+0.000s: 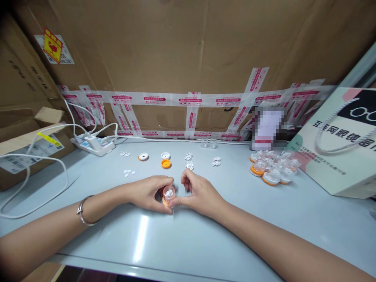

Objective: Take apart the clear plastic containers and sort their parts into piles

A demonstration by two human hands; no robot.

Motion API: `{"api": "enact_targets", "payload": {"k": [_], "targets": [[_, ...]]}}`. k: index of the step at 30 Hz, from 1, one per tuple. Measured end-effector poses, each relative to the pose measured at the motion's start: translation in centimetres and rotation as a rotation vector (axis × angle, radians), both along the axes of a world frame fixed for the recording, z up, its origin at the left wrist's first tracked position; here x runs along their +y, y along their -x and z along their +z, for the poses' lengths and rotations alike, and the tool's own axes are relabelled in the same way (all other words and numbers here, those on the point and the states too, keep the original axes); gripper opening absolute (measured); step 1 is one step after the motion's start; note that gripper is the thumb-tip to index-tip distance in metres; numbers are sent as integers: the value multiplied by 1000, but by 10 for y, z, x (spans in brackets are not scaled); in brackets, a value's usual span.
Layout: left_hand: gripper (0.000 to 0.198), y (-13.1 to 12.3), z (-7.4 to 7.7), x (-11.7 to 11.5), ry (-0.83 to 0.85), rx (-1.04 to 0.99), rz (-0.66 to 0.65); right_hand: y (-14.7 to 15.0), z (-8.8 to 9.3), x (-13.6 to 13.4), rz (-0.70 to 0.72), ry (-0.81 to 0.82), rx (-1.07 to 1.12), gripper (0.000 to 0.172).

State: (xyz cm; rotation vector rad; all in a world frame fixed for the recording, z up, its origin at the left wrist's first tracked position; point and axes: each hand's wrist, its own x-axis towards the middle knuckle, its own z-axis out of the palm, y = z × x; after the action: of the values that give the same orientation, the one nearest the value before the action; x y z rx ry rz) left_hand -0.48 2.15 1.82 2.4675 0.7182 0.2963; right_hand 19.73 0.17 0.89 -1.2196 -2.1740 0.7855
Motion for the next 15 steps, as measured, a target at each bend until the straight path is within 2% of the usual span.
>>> {"api": "enact_targets", "payload": {"k": [6,11,15], "targets": [[42,0,2,-1,3,22,31,-7,0,9,33,22,3,31],[42,-1,2,-1,-17,18,33,-9,2,13,33,-32,-6,30],[43,0,0,0,-18,25,41,-4,4,4,76,-31,25,30]]}}
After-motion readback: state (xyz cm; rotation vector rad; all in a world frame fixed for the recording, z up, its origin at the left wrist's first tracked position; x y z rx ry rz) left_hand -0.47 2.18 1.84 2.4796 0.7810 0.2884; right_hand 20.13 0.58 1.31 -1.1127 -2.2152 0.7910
